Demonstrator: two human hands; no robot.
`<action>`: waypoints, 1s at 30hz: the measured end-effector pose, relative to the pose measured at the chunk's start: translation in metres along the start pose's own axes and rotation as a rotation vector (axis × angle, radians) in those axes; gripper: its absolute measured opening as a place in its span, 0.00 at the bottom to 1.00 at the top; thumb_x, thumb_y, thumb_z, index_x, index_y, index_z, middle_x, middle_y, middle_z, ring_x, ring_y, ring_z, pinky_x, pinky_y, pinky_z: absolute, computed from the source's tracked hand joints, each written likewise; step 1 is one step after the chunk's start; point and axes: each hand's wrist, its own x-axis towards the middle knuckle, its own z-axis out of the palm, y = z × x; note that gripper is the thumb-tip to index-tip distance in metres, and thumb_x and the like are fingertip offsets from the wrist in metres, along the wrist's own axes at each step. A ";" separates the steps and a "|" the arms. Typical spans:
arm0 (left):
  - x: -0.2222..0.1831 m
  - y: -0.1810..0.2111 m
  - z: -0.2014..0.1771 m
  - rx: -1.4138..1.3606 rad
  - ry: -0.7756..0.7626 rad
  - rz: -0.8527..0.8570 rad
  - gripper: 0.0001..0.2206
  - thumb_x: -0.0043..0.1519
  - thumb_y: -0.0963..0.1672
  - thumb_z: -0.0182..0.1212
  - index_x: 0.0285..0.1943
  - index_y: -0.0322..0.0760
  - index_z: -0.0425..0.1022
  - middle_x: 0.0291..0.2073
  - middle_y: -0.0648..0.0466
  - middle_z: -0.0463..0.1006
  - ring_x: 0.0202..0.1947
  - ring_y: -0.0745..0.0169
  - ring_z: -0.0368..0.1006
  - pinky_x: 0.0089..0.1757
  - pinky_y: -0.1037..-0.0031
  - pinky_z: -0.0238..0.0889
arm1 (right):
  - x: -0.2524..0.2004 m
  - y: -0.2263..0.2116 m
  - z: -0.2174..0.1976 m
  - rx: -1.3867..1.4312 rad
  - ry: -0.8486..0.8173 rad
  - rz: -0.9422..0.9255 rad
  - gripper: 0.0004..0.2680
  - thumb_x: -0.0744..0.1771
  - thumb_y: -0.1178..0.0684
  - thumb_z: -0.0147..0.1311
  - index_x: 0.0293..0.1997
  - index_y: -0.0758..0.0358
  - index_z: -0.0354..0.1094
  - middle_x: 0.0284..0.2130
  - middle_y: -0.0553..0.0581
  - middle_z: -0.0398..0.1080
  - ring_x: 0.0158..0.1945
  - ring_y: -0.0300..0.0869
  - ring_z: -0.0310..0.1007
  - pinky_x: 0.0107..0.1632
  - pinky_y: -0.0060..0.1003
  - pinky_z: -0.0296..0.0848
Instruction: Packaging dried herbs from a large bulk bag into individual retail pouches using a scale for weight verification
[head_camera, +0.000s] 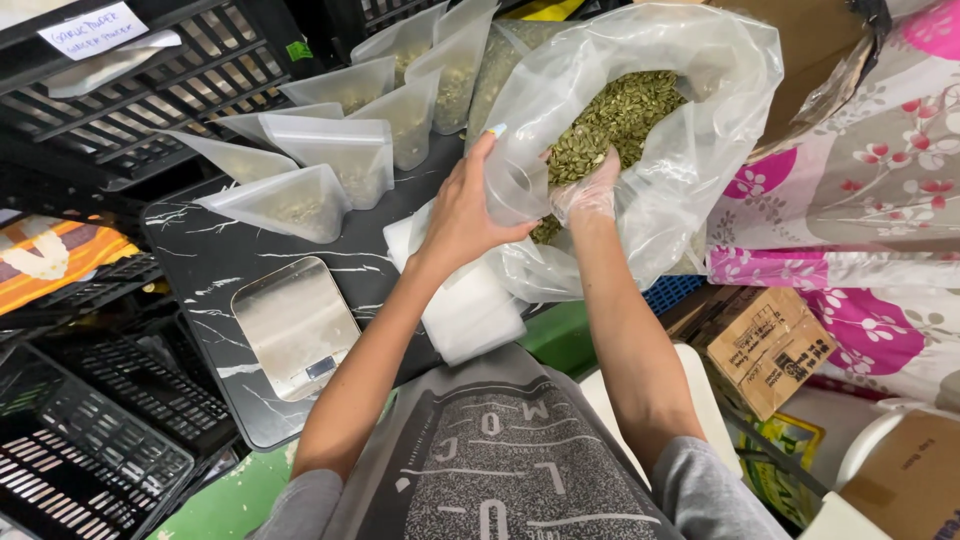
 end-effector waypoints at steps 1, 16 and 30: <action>0.000 0.000 0.000 -0.008 0.001 0.001 0.55 0.42 0.54 0.82 0.78 0.46 0.48 0.60 0.36 0.71 0.62 0.31 0.70 0.61 0.48 0.59 | 0.001 -0.001 -0.002 0.052 -0.012 0.005 0.10 0.64 0.46 0.47 0.43 0.53 0.72 0.42 0.51 0.72 0.48 0.48 0.72 0.47 0.47 0.74; 0.002 -0.018 0.014 0.146 -0.069 0.044 0.56 0.43 0.54 0.80 0.79 0.45 0.45 0.64 0.37 0.69 0.65 0.39 0.67 0.58 0.48 0.61 | -0.048 -0.034 -0.003 0.382 -0.057 0.052 0.06 0.66 0.47 0.46 0.37 0.52 0.67 0.33 0.45 0.69 0.39 0.42 0.70 0.41 0.42 0.74; 0.010 -0.003 0.050 0.525 -0.089 0.153 0.56 0.46 0.51 0.78 0.82 0.50 0.42 0.65 0.43 0.67 0.61 0.46 0.65 0.57 0.49 0.58 | -0.072 -0.037 0.030 0.544 -0.254 -0.184 0.09 0.65 0.41 0.50 0.33 0.50 0.71 0.31 0.50 0.75 0.35 0.47 0.75 0.40 0.46 0.80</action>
